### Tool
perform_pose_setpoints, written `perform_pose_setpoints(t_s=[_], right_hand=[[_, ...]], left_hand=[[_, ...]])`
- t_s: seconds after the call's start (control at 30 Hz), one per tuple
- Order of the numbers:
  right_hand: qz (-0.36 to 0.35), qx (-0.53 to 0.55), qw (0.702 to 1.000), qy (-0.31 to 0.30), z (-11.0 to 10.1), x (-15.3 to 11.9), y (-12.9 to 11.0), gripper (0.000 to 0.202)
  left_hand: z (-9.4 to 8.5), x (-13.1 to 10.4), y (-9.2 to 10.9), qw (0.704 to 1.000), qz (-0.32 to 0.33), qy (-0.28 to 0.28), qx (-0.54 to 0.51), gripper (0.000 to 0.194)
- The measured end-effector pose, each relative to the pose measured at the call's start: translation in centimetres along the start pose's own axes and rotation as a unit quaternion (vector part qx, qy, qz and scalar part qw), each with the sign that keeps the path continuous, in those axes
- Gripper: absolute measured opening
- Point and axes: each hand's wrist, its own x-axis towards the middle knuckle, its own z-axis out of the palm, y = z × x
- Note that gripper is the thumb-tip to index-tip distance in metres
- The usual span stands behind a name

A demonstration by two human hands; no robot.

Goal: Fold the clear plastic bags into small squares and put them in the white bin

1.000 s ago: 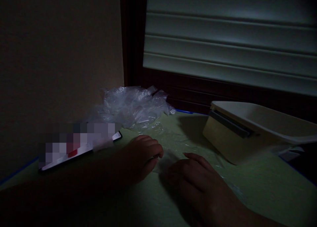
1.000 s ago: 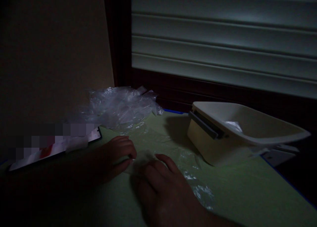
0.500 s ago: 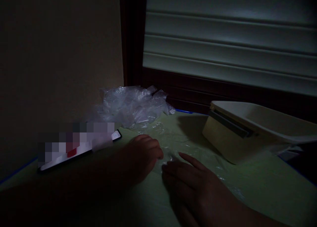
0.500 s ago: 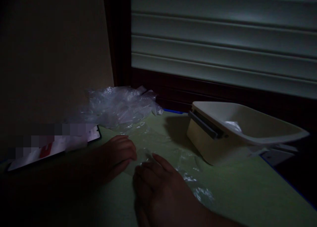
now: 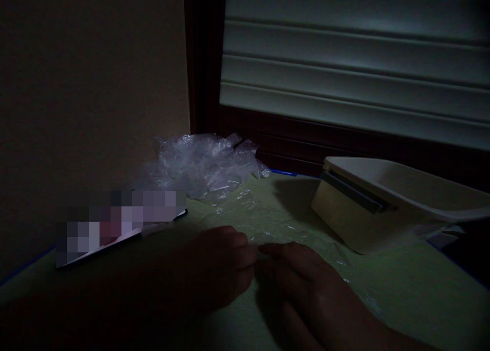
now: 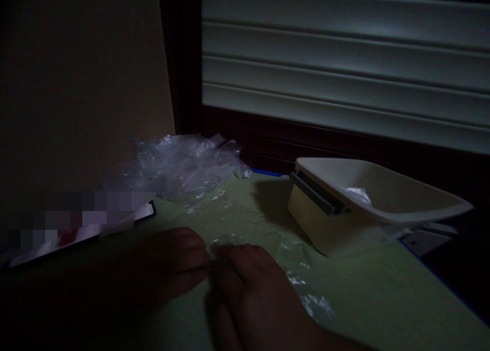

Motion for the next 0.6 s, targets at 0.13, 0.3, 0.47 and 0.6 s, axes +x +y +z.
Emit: perform_pose_setpoints(t_s=[0.13,0.3,0.47,0.6], right_hand=[[0.005,-0.004,1.0,0.027,0.01,0.31,0.34,0.027],[0.022,-0.014,1.0,-0.01,0.19,0.64,0.33,0.024],[0.029,-0.011,1.0,-0.007,0.05,0.46,0.25,0.022],[0.031,-0.013,0.999,0.004,0.05,0.46,0.49,0.026]], left_hand=[[-0.14,0.27,0.33,1.0,-0.008,-0.019,0.023,0.014],[-0.03,0.37,-0.16,0.999,-0.002,-0.028,0.035,0.011],[-0.16,0.51,-0.06,0.996,-0.045,-0.056,0.053,0.011],[0.32,0.0,-0.13,0.998,-0.046,-0.029,0.032,0.005]])
